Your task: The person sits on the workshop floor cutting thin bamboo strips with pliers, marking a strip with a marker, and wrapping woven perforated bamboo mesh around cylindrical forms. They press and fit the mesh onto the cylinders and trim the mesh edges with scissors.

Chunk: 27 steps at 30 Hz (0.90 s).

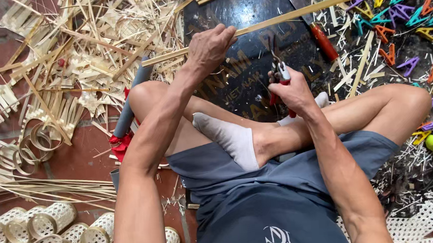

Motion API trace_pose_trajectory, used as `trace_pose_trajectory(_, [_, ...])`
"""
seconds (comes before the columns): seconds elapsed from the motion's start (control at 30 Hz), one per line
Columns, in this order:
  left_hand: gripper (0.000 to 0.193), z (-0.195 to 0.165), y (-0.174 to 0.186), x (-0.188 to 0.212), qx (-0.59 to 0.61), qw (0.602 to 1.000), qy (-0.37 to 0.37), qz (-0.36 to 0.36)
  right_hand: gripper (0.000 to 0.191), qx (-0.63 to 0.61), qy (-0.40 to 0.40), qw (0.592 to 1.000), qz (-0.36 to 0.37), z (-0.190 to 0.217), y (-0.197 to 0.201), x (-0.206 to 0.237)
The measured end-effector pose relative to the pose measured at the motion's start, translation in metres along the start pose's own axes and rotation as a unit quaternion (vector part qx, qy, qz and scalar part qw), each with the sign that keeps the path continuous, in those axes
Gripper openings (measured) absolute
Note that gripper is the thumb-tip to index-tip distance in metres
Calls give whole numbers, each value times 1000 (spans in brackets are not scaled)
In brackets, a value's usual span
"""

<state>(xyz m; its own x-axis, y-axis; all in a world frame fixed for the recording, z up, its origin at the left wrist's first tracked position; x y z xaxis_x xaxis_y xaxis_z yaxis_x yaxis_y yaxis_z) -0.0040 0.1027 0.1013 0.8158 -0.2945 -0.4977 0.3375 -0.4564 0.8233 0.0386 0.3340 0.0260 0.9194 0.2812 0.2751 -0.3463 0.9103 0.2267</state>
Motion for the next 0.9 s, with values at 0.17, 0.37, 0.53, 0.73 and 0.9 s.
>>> trace_pose_trajectory(0.17, [22, -18, -20, 3, 0, 1000, -16, 23, 21, 42, 12, 999, 5, 24, -15, -13])
trace_pose_trajectory(0.37, [21, -26, -36, -3, 28, 999, -9, 39, 24, 41, 32, 999, -12, 22, -24, -19])
trace_pose_trajectory(0.53, [21, -20, -51, -3, 56, 997, 0, 51, 28, 56, 58, 992, -93, 4, -23, -24])
trace_pose_trajectory(0.73, [16, -14, -42, -12, 115, 993, 31, 13, 19, 82, 83, 977, -180, -1, -11, -34])
trace_pose_trajectory(0.9, [17, -6, -28, -7, 281, 952, 115, 18, 62, 461, 256, 819, -225, 50, -8, -3])
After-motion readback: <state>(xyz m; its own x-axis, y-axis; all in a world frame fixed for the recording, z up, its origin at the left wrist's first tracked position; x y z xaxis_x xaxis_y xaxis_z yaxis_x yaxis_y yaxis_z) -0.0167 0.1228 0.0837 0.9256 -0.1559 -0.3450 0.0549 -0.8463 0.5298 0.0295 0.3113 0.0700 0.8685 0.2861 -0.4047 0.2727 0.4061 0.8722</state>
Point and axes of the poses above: each hand's wrist, its own x-axis away from the middle knuckle, its own y-axis out of the back of the hand, z = x × y, the point moved 10 cm from there along -x, towards the middle knuckle, and after that the axes turned 4 degrees about -z, right-handed, at the moved point
